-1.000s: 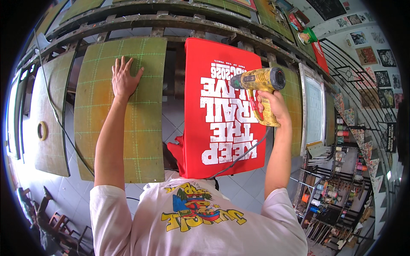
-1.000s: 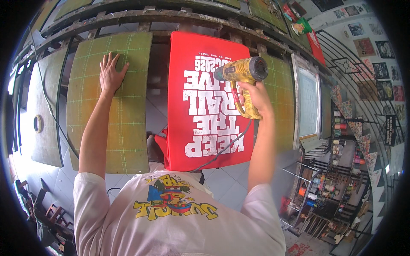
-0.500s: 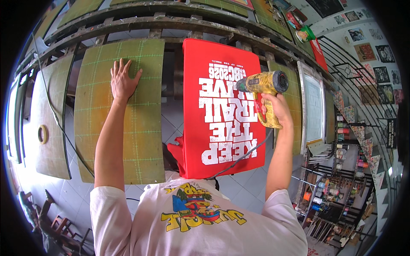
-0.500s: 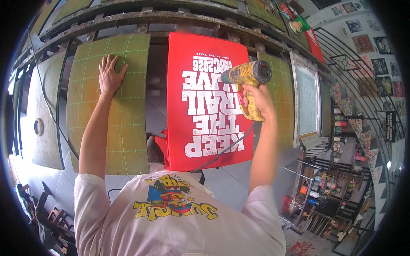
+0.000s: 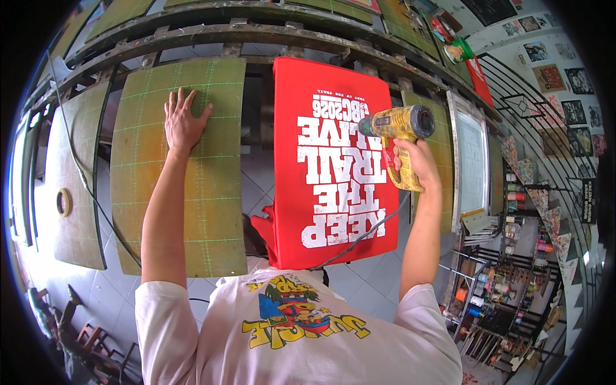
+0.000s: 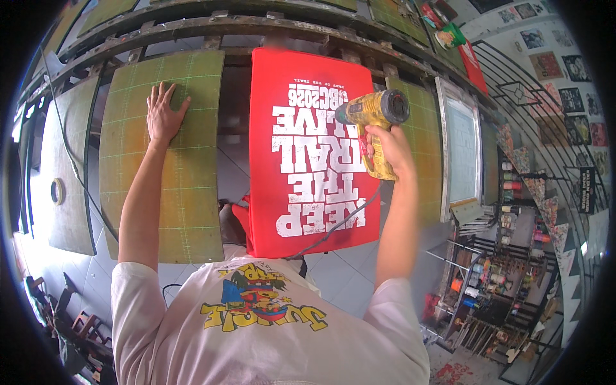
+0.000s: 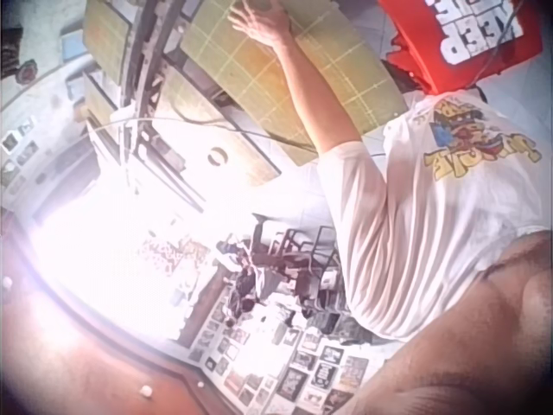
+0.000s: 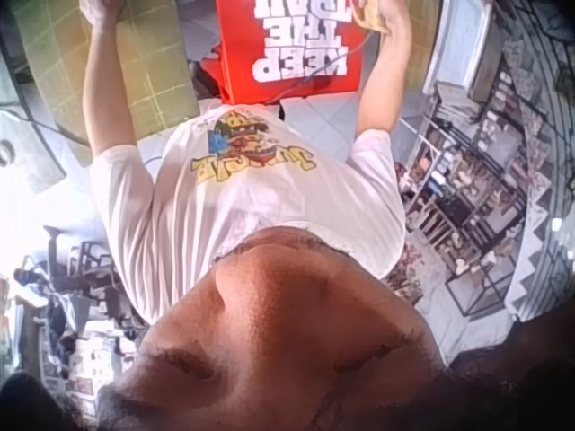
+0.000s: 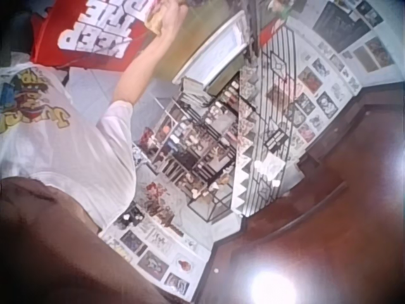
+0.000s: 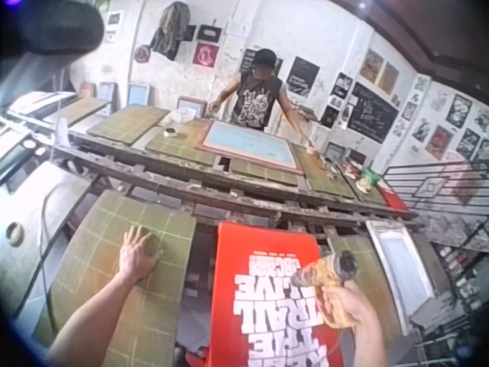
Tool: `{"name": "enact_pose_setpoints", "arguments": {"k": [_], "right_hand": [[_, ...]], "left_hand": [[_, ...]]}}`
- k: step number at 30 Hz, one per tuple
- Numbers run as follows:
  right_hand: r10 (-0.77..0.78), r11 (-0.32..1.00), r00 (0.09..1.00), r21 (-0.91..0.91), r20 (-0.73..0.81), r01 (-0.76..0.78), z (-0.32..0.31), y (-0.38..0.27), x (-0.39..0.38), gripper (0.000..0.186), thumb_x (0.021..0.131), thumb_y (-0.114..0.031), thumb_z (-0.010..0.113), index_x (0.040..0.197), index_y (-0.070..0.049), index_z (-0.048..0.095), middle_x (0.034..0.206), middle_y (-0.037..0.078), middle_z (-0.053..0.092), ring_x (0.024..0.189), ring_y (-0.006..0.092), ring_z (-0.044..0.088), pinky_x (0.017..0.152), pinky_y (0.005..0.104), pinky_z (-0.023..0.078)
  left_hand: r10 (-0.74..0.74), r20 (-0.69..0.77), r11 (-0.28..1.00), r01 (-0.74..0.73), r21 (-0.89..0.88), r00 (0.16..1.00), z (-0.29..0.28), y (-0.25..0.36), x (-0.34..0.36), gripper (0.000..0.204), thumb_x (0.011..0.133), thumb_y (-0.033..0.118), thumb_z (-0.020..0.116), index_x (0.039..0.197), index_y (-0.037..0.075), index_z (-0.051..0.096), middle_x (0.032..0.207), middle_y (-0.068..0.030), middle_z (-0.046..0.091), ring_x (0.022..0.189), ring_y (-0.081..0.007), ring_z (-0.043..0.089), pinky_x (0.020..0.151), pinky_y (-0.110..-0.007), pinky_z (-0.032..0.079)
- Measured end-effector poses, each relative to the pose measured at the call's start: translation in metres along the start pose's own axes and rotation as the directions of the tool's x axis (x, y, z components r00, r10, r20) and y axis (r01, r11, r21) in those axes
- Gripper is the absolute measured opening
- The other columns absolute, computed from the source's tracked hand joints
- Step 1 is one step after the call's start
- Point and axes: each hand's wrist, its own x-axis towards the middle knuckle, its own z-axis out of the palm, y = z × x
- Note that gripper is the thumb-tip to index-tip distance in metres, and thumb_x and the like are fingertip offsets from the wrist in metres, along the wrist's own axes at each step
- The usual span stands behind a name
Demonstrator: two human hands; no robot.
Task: The person performs screen printing on a red fabric by pulling a squeegee across a screen frame to apply white ink and then uses a heat gun to dry the printed design.
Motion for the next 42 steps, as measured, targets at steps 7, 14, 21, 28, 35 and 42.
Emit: {"name": "enact_pose_setpoints", "arguments": {"k": [7,14,21,28,35,42], "right_hand": [[0.018,1.000,0.999,-0.012,0.032,-0.017,0.001,-0.006,-0.006,0.015,0.097,-0.016,0.065,0.100,-0.001,0.063,0.074,0.003,0.061,0.055,0.0128,0.057,0.053,0.0295,0.045],[0.023,0.999,0.999,-0.034,0.047,-0.021,0.000,0.000,-0.007,0.015,0.097,-0.016,0.066,0.098,-0.001,0.064,0.075,0.004,0.062,0.055,0.0130,0.057,0.053,0.0296,0.046],[0.003,1.000,1.000,-0.011,-0.011,-0.003,-0.005,0.003,0.007,0.016,0.097,-0.016,0.066,0.099,0.000,0.064,0.075,0.005,0.062,0.056,0.0134,0.057,0.054,0.0298,0.047],[-0.011,0.999,1.000,0.035,-0.017,0.012,0.001,0.000,0.008,0.014,0.096,-0.014,0.066,0.096,0.000,0.063,0.073,0.004,0.060,0.055,0.0134,0.057,0.054,0.0301,0.045],[0.015,1.000,0.999,-0.007,-0.033,-0.016,-0.010,0.004,0.004,0.017,0.096,-0.016,0.065,0.099,0.001,0.063,0.075,0.005,0.061,0.056,0.0140,0.057,0.054,0.0311,0.047],[0.034,0.999,0.999,-0.002,-0.021,-0.034,-0.013,0.003,-0.004,0.016,0.096,-0.015,0.065,0.100,0.000,0.063,0.075,0.005,0.062,0.056,0.0138,0.059,0.053,0.0306,0.048]], "left_hand": [[-0.002,-0.009,1.000,0.002,0.008,1.000,0.004,-0.004,0.000,0.072,0.097,0.060,0.063,0.151,0.013,0.056,0.166,-0.0161,0.040,0.157,-0.0368,0.029,0.130,-0.050,0.023],[-0.004,-0.007,1.000,0.004,0.014,1.000,0.002,-0.002,0.000,0.071,0.097,0.059,0.063,0.151,0.014,0.056,0.165,-0.0165,0.040,0.156,-0.0368,0.030,0.130,-0.049,0.023],[0.011,-0.025,1.000,-0.011,-0.001,1.000,0.006,-0.002,0.000,0.070,0.097,0.058,0.064,0.150,0.014,0.057,0.165,-0.0170,0.041,0.156,-0.0370,0.030,0.129,-0.050,0.024],[0.002,-0.024,1.000,-0.003,-0.004,1.000,0.004,-0.003,0.000,0.070,0.096,0.058,0.065,0.150,0.014,0.057,0.165,-0.0171,0.041,0.156,-0.0371,0.030,0.129,-0.050,0.024],[0.007,-0.025,1.000,-0.007,0.006,1.000,0.006,-0.003,0.001,0.071,0.096,0.060,0.064,0.150,0.013,0.057,0.165,-0.0170,0.041,0.156,-0.0370,0.030,0.129,-0.050,0.023],[0.009,-0.020,1.000,-0.009,0.009,1.000,0.003,0.000,-0.001,0.071,0.096,0.059,0.065,0.149,0.012,0.057,0.164,-0.0177,0.041,0.155,-0.0380,0.031,0.129,-0.050,0.024]]}}
